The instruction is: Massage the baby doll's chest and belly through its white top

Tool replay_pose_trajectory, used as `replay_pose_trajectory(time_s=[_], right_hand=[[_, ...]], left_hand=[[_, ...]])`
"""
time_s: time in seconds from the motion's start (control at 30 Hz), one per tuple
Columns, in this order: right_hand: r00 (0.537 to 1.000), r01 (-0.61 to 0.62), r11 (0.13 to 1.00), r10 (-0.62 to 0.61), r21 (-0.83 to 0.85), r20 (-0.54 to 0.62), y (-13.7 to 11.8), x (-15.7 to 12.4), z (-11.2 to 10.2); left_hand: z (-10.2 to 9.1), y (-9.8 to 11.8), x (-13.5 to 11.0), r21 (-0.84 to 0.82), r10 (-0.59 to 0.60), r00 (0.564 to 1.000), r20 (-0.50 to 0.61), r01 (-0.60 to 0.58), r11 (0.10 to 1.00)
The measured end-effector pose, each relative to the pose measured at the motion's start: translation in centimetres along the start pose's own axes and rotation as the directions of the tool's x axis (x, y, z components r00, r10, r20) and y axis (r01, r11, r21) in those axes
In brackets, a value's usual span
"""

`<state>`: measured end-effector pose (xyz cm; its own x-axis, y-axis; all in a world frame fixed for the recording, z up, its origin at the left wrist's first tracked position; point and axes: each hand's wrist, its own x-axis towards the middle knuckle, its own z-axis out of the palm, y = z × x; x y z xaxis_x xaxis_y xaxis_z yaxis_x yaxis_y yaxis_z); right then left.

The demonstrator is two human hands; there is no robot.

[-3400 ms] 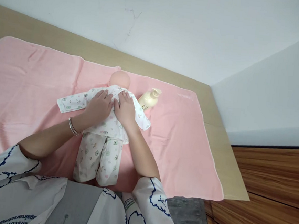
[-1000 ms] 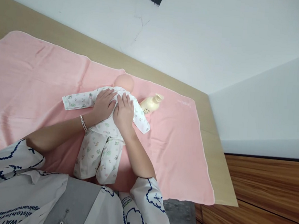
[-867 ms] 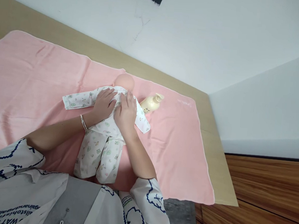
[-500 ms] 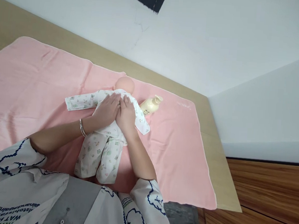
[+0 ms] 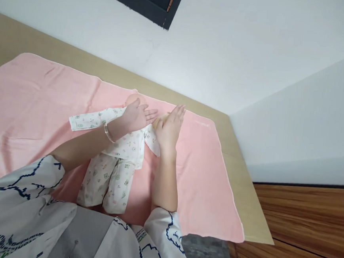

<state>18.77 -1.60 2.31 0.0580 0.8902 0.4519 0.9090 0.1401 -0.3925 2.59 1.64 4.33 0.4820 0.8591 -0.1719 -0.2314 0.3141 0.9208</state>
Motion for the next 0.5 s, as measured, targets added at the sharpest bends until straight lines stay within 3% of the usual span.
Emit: replay_pose_trajectory(time_s=[0.1, 0.2, 0.33, 0.5], right_hand=[[0.996, -0.033, 0.999, 0.034, -0.013, 0.088, 0.1, 0.3, 1.0], [0.995, -0.033, 0.997, 0.039, -0.073, 0.089, -0.5, 0.3, 1.1], [0.997, -0.045, 0.992, 0.052, -0.121, 0.062, -1.1, 0.3, 0.4], [0.986, -0.129, 0.973, 0.147, -0.192, 0.082, -2.2, 0.6, -0.6]], left_hand=[[1.8, 0.5, 2.1, -0.215, 0.006, 1.0, -0.028, -0.012, 0.977], [2.9, 0.7, 3.3, -0.376, -0.03, 0.999, 0.017, 0.034, 0.926], [3.5, 0.7, 3.6, -0.391, -0.034, 0.997, 0.07, 0.059, 0.918], [3.3, 0.4, 2.1, -0.426, -0.053, 0.992, 0.114, 0.097, 0.899]])
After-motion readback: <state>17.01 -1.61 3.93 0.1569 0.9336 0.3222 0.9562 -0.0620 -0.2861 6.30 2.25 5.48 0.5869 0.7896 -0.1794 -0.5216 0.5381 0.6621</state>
